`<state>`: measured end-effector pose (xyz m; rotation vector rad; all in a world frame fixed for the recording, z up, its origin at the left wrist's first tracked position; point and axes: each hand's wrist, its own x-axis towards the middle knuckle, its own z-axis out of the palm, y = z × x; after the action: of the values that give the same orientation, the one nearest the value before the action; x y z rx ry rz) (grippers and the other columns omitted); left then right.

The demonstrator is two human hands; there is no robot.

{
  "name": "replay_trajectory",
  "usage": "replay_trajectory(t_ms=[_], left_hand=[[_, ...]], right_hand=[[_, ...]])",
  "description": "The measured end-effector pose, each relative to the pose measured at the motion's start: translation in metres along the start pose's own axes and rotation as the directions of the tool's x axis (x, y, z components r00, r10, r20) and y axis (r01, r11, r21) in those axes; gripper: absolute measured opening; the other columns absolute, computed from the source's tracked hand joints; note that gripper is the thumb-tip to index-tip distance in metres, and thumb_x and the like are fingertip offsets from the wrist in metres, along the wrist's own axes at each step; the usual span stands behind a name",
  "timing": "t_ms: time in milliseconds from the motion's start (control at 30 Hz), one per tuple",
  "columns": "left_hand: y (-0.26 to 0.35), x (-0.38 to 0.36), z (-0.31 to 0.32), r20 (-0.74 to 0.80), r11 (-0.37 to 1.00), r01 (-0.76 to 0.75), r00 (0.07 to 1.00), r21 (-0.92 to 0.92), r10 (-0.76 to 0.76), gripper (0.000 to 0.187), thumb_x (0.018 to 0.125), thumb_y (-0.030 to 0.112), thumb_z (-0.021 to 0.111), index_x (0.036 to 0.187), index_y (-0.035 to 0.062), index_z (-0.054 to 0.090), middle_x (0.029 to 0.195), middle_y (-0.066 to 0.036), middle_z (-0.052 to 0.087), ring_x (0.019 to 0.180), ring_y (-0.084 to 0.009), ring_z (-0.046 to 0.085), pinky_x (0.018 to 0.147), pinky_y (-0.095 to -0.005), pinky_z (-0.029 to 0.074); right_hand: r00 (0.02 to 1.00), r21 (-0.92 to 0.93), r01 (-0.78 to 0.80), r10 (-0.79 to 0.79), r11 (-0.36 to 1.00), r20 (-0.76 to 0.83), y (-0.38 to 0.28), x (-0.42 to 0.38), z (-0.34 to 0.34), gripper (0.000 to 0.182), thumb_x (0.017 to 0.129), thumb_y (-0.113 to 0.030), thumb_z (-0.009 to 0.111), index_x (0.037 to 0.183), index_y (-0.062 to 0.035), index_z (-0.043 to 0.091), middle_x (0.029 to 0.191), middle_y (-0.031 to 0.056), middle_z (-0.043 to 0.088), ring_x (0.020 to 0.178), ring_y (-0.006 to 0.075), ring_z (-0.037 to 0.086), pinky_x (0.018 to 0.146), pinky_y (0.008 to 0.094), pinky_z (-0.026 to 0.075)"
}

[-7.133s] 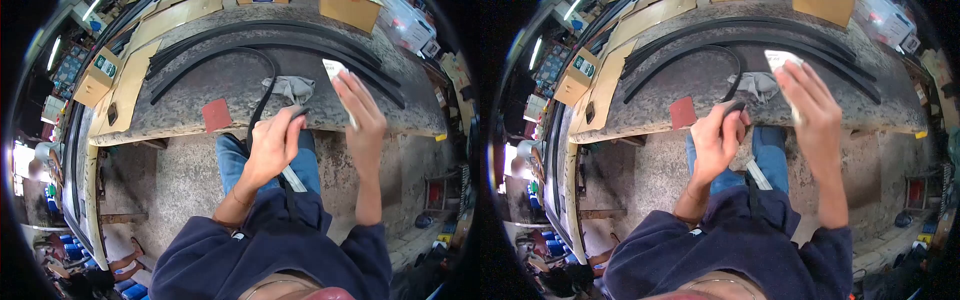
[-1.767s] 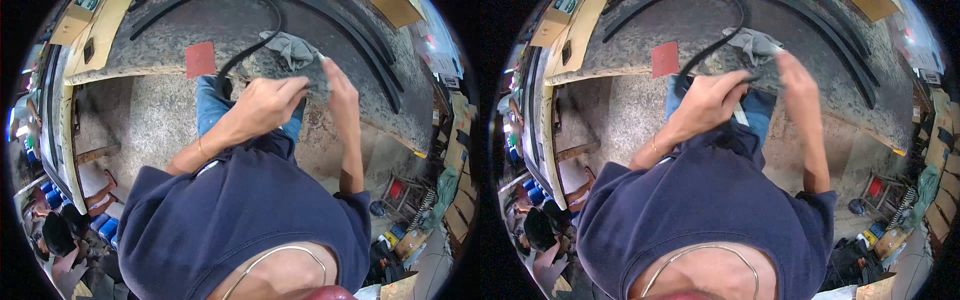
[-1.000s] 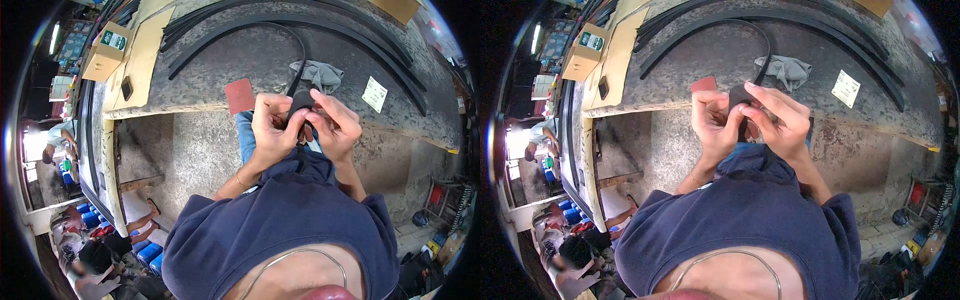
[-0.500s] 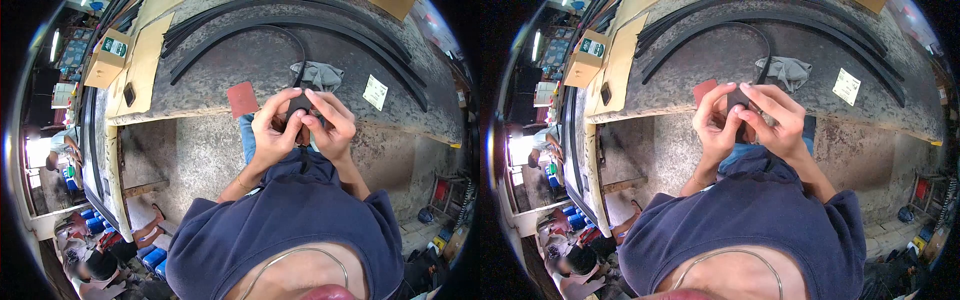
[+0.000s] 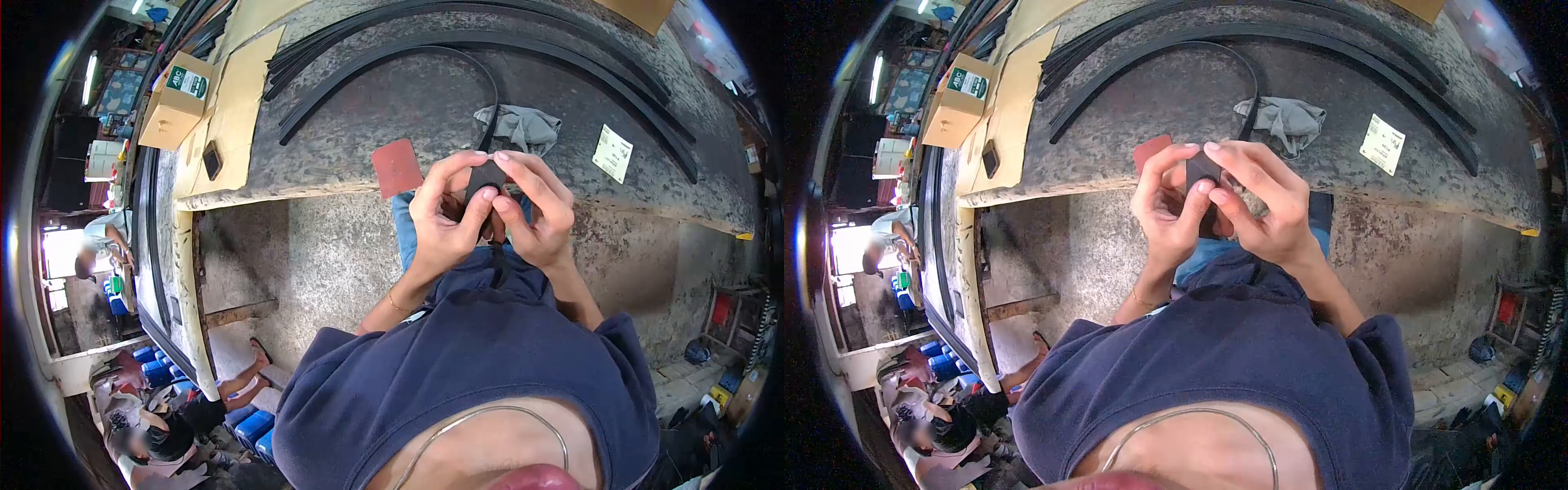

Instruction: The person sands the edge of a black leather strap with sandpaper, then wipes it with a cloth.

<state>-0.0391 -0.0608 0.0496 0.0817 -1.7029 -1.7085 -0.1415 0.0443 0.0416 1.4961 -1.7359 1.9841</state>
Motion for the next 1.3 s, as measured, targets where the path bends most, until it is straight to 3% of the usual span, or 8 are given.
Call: replay_trajectory(t_ms=[500,567,600,667,733,867,1067,1300], left_hand=[[-0.004,-0.004,0.000,-0.023,0.996,0.016,1.000,-0.087,-0.018,0.035,0.096,-0.004,0.059,0.129,-0.0017,0.049,0.093,-0.012,0.069,0.062,-0.0126,0.065,0.050,-0.0233,0.050],[-0.002,-0.004,-0.001,-0.015,0.981,0.074,0.997,-0.179,-0.078,0.031,0.096,-0.004,0.058,0.127,-0.0024,0.051,0.094,-0.013,0.069,0.066,-0.0138,0.066,0.056,-0.0248,0.052],[-0.001,-0.003,-0.002,-0.006,0.955,0.130,0.991,-0.267,-0.136,0.028,0.096,-0.004,0.058,0.124,-0.0031,0.053,0.095,-0.013,0.069,0.071,-0.0151,0.067,0.062,-0.0263,0.054],[-0.005,-0.003,-0.007,-0.028,0.976,0.013,0.999,-0.216,-0.020,0.023,0.097,-0.003,0.058,0.120,-0.0034,0.055,0.095,-0.014,0.069,0.077,-0.0170,0.068,0.068,-0.0284,0.055],[-0.010,0.002,-0.011,-0.003,0.962,-0.218,0.975,-0.163,0.220,0.011,0.097,-0.001,0.060,0.108,-0.0034,0.059,0.097,-0.018,0.069,0.090,-0.0222,0.068,0.083,-0.0330,0.055],[-0.007,0.016,-0.010,0.008,0.937,-0.326,0.944,-0.126,0.330,0.010,0.095,-0.001,0.062,0.104,-0.0035,0.059,0.100,-0.020,0.069,0.093,-0.0235,0.068,0.082,-0.0325,0.056],[-0.010,0.016,-0.002,-0.044,0.947,-0.273,0.962,-0.168,0.270,0.007,0.095,-0.006,0.059,0.102,-0.0053,0.059,0.105,-0.017,0.063,0.090,-0.0199,0.067,0.078,-0.0295,0.056],[-0.005,0.006,-0.003,-0.099,0.945,-0.204,0.978,-0.257,0.184,0.011,0.100,0.003,0.056,0.107,-0.0028,0.051,0.105,-0.018,0.057,0.080,-0.0250,0.065,0.067,-0.0374,0.056]], right_hand=[[0.997,-0.049,0.047,-0.050,0.998,-0.051,0.003,-0.016,-0.003,0.034,0.080,-0.004,0.079,0.112,-0.0002,0.071,0.103,0.0172,0.071,0.088,0.0278,0.072,0.074,0.0327,0.058],[0.992,-0.296,0.127,-0.122,0.947,0.037,0.017,-0.017,-0.025,0.031,0.080,-0.004,0.079,0.110,-0.0024,0.072,0.105,0.0154,0.072,0.090,0.0270,0.072,0.077,0.0335,0.058],[0.996,-0.467,0.083,-0.082,0.881,0.022,0.031,-0.019,-0.043,0.026,0.083,-0.005,0.077,0.109,-0.0040,0.073,0.109,0.0142,0.072,0.093,0.0277,0.072,0.079,0.0345,0.058],[0.883,-0.540,-0.467,0.398,0.700,-0.247,0.062,-0.032,-0.084,0.043,0.092,-0.032,0.070,0.124,-0.0030,0.066,0.124,0.0208,0.066,0.116,0.0388,0.063,0.099,0.0442,0.049],[0.941,-0.936,-0.242,0.298,0.256,-0.162,0.144,-0.083,-0.150,0.065,0.093,-0.047,0.065,0.136,0.0002,0.055,0.136,0.0252,0.058,0.131,0.0414,0.050,0.111,0.0481,0.037],[0.805,-0.977,-0.213,0.565,-0.006,-0.179,0.187,-0.134,-0.193,0.074,0.093,-0.054,0.060,0.141,0.0018,0.049,0.143,0.0290,0.049,0.139,0.0425,0.040,0.114,0.0492,0.033],[0.898,-0.996,-0.072,0.431,-0.053,-0.088,0.201,-0.112,-0.201,0.053,0.098,-0.039,0.054,0.117,0.0111,0.058,0.099,0.0275,0.070,0.091,0.0390,0.069,0.101,0.0466,0.047],[0.783,-0.985,-0.120,0.598,-0.125,-0.171,0.211,-0.056,-0.191,0.053,0.091,-0.028,0.053,0.123,0.0135,0.058,0.082,0.0238,0.072,0.077,0.0386,0.072,0.093,0.0468,0.051]])
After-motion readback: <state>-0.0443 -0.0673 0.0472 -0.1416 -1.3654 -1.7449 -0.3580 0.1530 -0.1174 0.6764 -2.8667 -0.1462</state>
